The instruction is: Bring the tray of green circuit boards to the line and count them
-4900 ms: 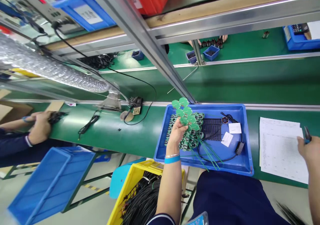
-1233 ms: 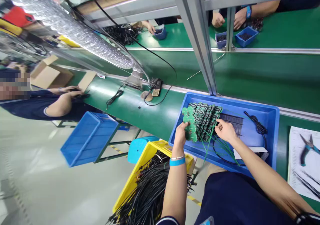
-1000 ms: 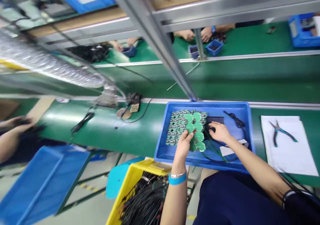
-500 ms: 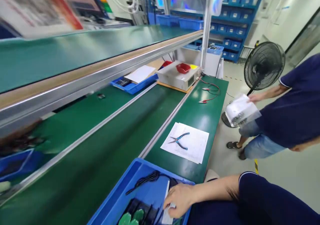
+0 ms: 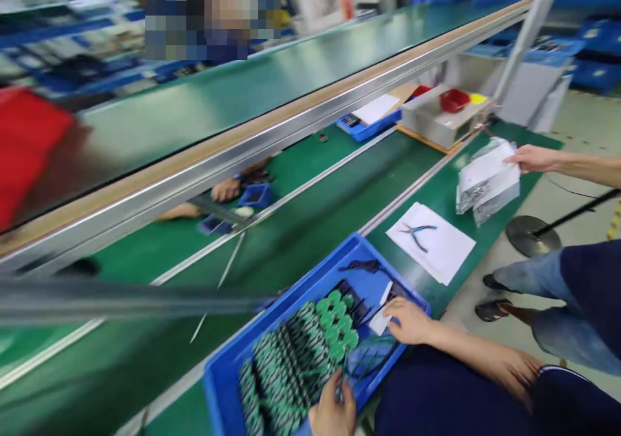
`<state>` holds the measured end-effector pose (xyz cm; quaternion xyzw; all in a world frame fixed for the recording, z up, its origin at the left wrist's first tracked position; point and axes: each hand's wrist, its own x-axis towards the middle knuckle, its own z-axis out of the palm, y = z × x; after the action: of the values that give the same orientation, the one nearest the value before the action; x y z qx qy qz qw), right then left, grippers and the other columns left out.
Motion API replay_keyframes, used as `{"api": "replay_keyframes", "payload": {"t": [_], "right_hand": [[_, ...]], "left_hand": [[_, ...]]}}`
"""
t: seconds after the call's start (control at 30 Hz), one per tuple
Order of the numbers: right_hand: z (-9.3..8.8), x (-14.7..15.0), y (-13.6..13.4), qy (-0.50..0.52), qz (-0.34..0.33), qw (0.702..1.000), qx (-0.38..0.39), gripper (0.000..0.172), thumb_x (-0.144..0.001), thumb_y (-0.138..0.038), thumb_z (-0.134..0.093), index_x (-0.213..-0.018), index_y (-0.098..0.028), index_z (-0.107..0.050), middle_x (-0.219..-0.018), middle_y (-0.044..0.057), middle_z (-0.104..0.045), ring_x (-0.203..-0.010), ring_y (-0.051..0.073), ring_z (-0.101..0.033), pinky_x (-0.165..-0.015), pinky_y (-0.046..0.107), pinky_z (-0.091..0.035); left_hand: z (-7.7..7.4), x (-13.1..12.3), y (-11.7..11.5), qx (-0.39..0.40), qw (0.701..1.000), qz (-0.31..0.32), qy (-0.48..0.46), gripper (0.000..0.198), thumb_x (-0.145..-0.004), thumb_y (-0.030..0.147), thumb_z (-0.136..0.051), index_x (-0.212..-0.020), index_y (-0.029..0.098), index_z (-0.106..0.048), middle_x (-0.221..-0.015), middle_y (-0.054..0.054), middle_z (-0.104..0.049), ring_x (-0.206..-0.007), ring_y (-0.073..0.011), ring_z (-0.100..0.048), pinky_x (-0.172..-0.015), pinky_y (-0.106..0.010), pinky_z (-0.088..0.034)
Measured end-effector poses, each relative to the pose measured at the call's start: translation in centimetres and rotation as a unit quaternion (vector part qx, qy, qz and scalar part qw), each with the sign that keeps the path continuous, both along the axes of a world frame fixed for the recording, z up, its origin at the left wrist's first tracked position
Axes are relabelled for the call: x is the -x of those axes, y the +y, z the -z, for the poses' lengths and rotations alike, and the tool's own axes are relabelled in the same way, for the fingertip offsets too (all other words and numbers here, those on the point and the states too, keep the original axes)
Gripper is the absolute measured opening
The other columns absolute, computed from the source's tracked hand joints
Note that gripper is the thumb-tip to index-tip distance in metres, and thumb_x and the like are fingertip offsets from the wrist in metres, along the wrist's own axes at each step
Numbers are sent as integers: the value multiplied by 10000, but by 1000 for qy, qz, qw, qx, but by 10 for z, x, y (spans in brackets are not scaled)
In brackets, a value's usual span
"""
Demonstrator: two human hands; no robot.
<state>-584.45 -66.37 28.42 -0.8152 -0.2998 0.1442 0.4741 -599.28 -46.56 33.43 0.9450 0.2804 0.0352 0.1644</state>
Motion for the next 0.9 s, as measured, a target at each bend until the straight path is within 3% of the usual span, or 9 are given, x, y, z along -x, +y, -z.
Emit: {"api": "replay_keyframes", "payload": {"t": [0.17,0.3,0.4,0.5,0.6,0.7,0.77,0.83,0.9], "right_hand": [[22,-33,-54,4,115,992,51,245,-940,-344,-534,-1073,-153,-610,-1041,61,-628,-959,168,-601,-879,389,-510],[52,-86,-101,-10,235,960,149,284,-935,-376,-537,-1084,-139,-589,-1042,65,-612,-922,168,-599,-848,386,-514],[69,-126,-113,-36,272,937,215,300,-921,-383,-555,-1094,-140,-586,-1101,76,-593,-1035,204,-567,-926,437,-472],[79,-158,-106,-64,266,925,263,358,-911,-393,-561,-1174,-149,-555,-1243,96,-531,-1173,248,-491,-999,483,-409],[86,-180,-96,-82,258,911,310,531,-878,-461,-581,-1302,-163,-466,-1406,124,-388,-1299,307,-360,-1062,538,-317],[90,-196,-92,-81,246,898,356,604,-847,-528,-588,-1308,-161,-453,-1379,133,-400,-1287,322,-353,-1064,557,-282],[92,-204,-94,-74,228,894,378,531,-853,-520,-582,-1233,-157,-507,-1280,117,-478,-1210,293,-427,-1025,528,-333],[93,-208,-99,-63,212,893,392,447,-869,-495,-574,-1149,-148,-551,-1182,99,-534,-1118,252,-494,-965,474,-401],[93,-210,-107,-53,209,891,399,401,-891,-479,-556,-1104,-139,-567,-1115,87,-564,-1046,221,-535,-910,427,-447]], "left_hand": [[-24,17,16,25,996,-84,-28,332,-788,360,-512,-989,206,-726,-873,-61,-744,-680,-196,-673,-630,-281,-524],[-65,25,15,51,993,-56,-96,324,-762,410,-585,-960,208,-743,-764,-38,-720,-545,-153,-593,-596,-263,-517],[-82,19,8,96,972,-74,-203,304,-736,402,-661,-950,201,-736,-762,-30,-700,-570,-136,-580,-608,-249,-513],[-71,-11,-3,231,904,-136,-334,319,-706,410,-705,-943,197,-695,-723,-11,-657,-561,-115,-557,-559,-228,-484],[-37,-51,-9,342,849,-165,-368,419,-731,534,-612,-977,197,-644,-595,36,-535,-446,-84,-433,-478,-225,-420],[-3,-73,-10,335,865,-189,-322,393,-730,495,-598,-940,168,-654,-695,-29,-599,-569,-145,-544,-572,-304,-486],[7,-73,-11,300,881,-213,-296,341,-671,395,-666,-921,162,-669,-900,-103,-646,-860,-247,-612,-800,-436,-502],[6,-69,-18,261,894,-234,-280,343,-638,321,-690,-946,170,-672,-1137,-143,-596,-1177,-329,-487,-1030,-541,-348],[-1,-72,-33,273,903,-225,-243,334,-683,294,-654,-996,176,-656,-1277,-145,-515,-1324,-338,-334,-1127,-556,-191]]}}
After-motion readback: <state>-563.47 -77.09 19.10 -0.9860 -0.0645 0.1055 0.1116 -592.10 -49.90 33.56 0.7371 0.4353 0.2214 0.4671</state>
